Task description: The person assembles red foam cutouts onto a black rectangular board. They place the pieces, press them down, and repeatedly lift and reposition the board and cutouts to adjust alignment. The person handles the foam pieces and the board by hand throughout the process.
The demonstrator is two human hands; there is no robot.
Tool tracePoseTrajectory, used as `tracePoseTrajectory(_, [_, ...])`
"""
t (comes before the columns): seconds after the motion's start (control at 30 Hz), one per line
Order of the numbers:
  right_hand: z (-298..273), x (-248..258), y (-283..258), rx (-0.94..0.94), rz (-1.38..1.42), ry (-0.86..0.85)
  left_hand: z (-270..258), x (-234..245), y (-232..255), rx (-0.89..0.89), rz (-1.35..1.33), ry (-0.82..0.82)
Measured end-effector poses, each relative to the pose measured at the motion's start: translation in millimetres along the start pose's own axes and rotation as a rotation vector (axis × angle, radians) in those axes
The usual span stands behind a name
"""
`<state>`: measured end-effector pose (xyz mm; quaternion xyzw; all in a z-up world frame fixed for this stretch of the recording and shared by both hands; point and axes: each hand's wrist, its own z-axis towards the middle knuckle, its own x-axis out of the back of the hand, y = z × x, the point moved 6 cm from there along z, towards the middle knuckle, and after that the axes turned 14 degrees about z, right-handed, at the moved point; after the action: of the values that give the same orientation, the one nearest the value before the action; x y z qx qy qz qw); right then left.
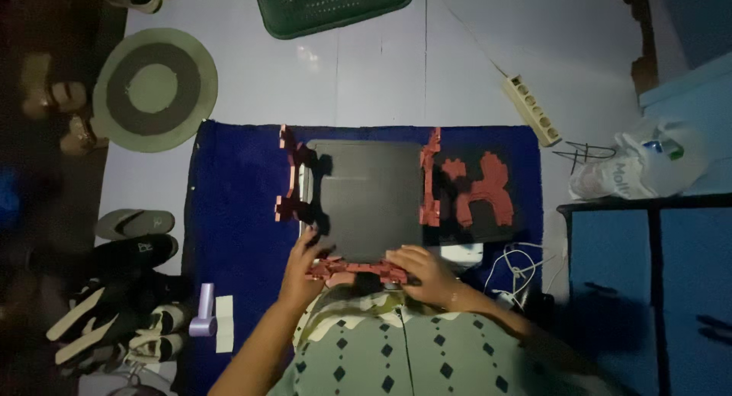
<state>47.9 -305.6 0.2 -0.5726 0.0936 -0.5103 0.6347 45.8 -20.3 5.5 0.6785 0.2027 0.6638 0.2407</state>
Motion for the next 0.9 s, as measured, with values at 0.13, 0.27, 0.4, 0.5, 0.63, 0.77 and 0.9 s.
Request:
tracePoseTrajectory(0.13, [-43, 55, 13, 0.101, -0.126, 0.414, -15, 0, -12, 0.222, 0.207, 0.127])
tracePoseTrajectory(0.27, [-102, 148, 122, -0.650, -0.377, 0.821, -33, -63, -86, 0.424, 0.146, -0.294])
tracePoseTrajectory(0.4, [-137, 207, 184, -1.253, -0.422, 0.770, -65, -125, -87, 0.349, -0.087, -0.893])
tracePoseTrajectory(0.5, [-143, 210, 203, -1.394, -0.338, 0.707, -59, -151, -52, 0.324, -0.298, -0.875])
tracePoseTrajectory(0.63, [-136, 205, 212, -1.440, -0.257, 0.679, -46, -182, 1, 0.293, -0.421, -1.023])
tracePoseTrajectory(0.77, [-125, 207, 211, -1.262, -0.371, 0.642, -25, -200, 54, 0.245, -0.373, -1.155])
tracePoseTrajectory(0.9, [-148, 198, 228, -1.367, -0.245, 0.638, -21, -194, 85, 0.288, -0.258, -1.281])
